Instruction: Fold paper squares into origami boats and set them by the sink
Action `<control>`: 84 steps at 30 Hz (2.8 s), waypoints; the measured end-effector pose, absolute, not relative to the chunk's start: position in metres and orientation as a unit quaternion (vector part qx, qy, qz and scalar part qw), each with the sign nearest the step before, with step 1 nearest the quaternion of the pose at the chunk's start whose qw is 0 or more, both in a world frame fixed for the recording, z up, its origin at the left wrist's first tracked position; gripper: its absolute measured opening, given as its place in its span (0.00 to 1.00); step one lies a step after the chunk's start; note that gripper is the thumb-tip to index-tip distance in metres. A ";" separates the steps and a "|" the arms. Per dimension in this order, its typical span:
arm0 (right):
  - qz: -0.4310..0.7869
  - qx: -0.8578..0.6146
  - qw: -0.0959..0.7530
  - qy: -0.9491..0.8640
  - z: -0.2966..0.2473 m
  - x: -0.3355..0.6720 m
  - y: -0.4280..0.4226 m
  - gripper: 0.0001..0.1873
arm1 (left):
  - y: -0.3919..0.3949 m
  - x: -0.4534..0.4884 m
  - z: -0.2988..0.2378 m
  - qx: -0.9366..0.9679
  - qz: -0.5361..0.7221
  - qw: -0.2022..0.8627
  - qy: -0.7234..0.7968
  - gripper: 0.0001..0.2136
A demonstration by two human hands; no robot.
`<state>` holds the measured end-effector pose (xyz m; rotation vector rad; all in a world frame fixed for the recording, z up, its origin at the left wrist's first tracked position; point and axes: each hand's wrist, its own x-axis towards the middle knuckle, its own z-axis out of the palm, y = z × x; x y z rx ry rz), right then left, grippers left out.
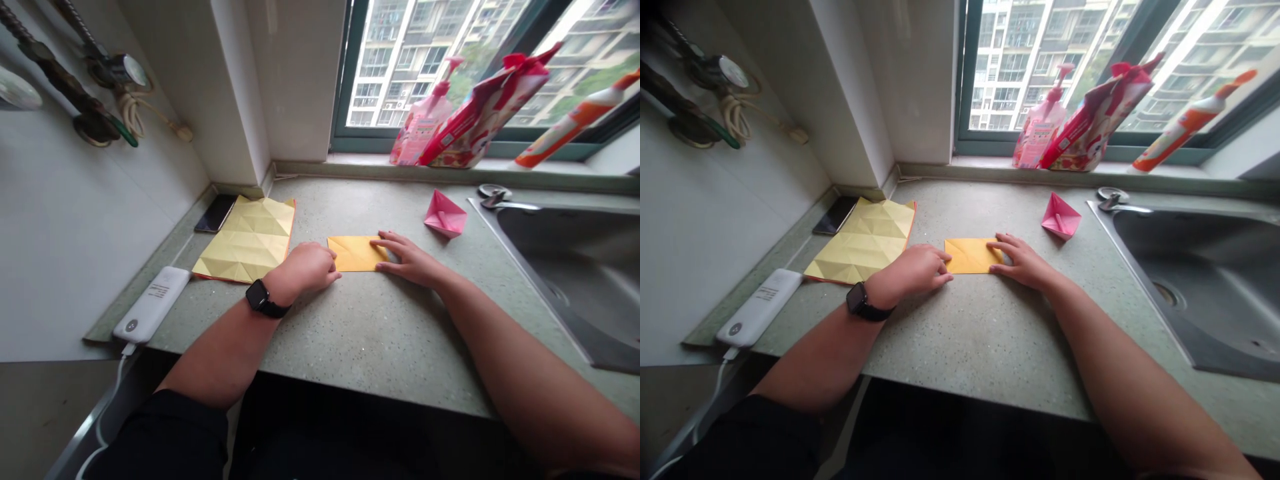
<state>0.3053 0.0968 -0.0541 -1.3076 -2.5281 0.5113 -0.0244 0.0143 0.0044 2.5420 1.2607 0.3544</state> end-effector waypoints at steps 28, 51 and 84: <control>0.136 -0.519 0.109 -0.837 -0.056 0.294 0.089 0.46 | 0.014 -0.022 0.008 0.889 0.079 0.119 0.435 0.15; 0.149 -0.471 0.139 -0.859 -0.053 0.319 0.097 0.42 | 0.044 -0.014 -0.037 0.809 0.201 0.114 0.541 0.41; 0.102 -0.458 0.330 -0.819 -0.034 0.297 0.084 0.44 | 0.025 -0.015 0.008 0.692 0.524 0.106 0.485 0.03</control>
